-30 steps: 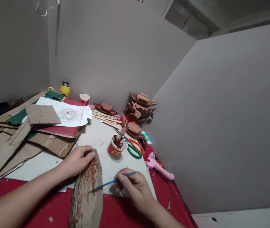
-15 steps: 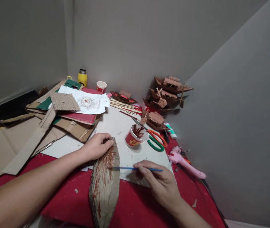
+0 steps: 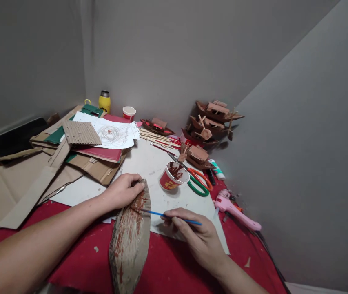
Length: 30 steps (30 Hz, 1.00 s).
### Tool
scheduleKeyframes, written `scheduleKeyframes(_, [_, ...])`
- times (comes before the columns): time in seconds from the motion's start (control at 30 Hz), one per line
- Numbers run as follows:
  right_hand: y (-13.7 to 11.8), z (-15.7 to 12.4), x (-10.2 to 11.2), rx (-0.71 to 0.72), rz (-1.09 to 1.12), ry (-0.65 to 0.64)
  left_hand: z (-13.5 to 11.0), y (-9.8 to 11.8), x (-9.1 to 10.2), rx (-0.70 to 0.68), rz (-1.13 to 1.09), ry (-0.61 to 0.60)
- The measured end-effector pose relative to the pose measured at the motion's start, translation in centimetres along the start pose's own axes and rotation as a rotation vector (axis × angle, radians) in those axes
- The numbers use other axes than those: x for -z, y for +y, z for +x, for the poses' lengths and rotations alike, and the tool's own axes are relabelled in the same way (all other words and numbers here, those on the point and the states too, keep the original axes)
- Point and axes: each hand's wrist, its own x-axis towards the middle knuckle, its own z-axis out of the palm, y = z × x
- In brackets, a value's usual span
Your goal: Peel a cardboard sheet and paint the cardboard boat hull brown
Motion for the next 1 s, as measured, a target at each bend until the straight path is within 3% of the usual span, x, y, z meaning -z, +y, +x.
scheduleKeyframes(0.13, [-0.5,-0.2,0.0,-0.079,0.118,-0.187,0.0,-0.1,0.0,0.000,-0.021,0.006])
scheduleKeyframes(0.2, [-0.6,-0.3,0.2,-0.097,0.154,-0.188,-0.1,-0.1,0.0,0.003,-0.039,0.021])
scheduleKeyframes(0.27, [-0.4,-0.2,0.8,-0.088,0.149,-0.067,-0.1,0.0,0.1,0.005,-0.071,0.045])
scheduleKeyframes(0.5, [-0.6,0.9,4.3,0.053,0.045,0.588,0.0,0.3,0.7,0.066,-0.266,0.166])
scheduleKeyframes(0.63, [-1.8,2.1,5.8,-0.012,-0.054,0.771,-0.1,0.1,0.5,0.166,-0.491,0.130])
scheduleKeyframes(0.77, [-2.0,3.5,6.8,-0.050,-0.176,0.707,-0.3,0.2,0.3,0.299,-0.729,0.053])
scheduleKeyframes(1.0, [-1.0,7.2,7.9,-0.084,-0.309,0.384,-0.8,0.4,0.9,0.442,-0.857,0.020])
